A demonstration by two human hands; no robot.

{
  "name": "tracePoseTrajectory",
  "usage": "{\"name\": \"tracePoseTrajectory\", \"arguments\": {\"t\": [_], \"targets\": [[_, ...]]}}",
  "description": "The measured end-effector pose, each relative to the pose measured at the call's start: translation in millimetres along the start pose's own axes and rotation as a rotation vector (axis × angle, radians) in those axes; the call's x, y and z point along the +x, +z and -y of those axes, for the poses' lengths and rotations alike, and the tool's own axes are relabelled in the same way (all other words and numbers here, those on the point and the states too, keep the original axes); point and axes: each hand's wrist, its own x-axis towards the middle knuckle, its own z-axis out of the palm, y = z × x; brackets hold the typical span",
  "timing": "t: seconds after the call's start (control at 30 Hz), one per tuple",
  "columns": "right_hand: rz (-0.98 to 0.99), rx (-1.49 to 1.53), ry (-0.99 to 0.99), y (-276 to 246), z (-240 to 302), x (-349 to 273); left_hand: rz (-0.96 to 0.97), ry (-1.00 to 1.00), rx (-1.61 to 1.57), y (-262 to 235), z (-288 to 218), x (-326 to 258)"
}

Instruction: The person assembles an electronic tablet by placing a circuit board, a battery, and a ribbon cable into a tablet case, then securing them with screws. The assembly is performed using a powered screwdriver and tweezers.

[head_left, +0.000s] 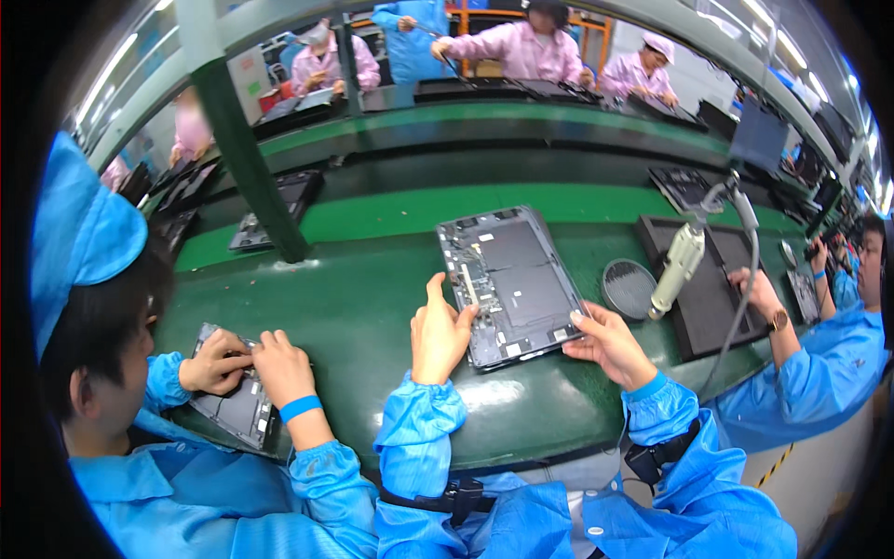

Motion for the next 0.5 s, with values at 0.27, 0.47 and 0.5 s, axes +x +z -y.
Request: {"name": "tracePoseTrajectory", "arguments": {"t": [0.27, 0.47, 0.5], "targets": [[-0.112, 0.402, -0.111, 45.6, 18.1, 89.7, -0.211, -0.206, -0.838, 16.7, 17.0, 22.9], [-0.149, 0.366, -0.221, 51.7, 51.2, 196.5, -0.258, -0.160, -0.643, 25.2, 28.8, 26.3], [-0.164, 0.390, -0.237, 41.5, 49.9, 200.6, -0.246, -0.143, -0.628, 27.9, 25.8, 28.3]]}}
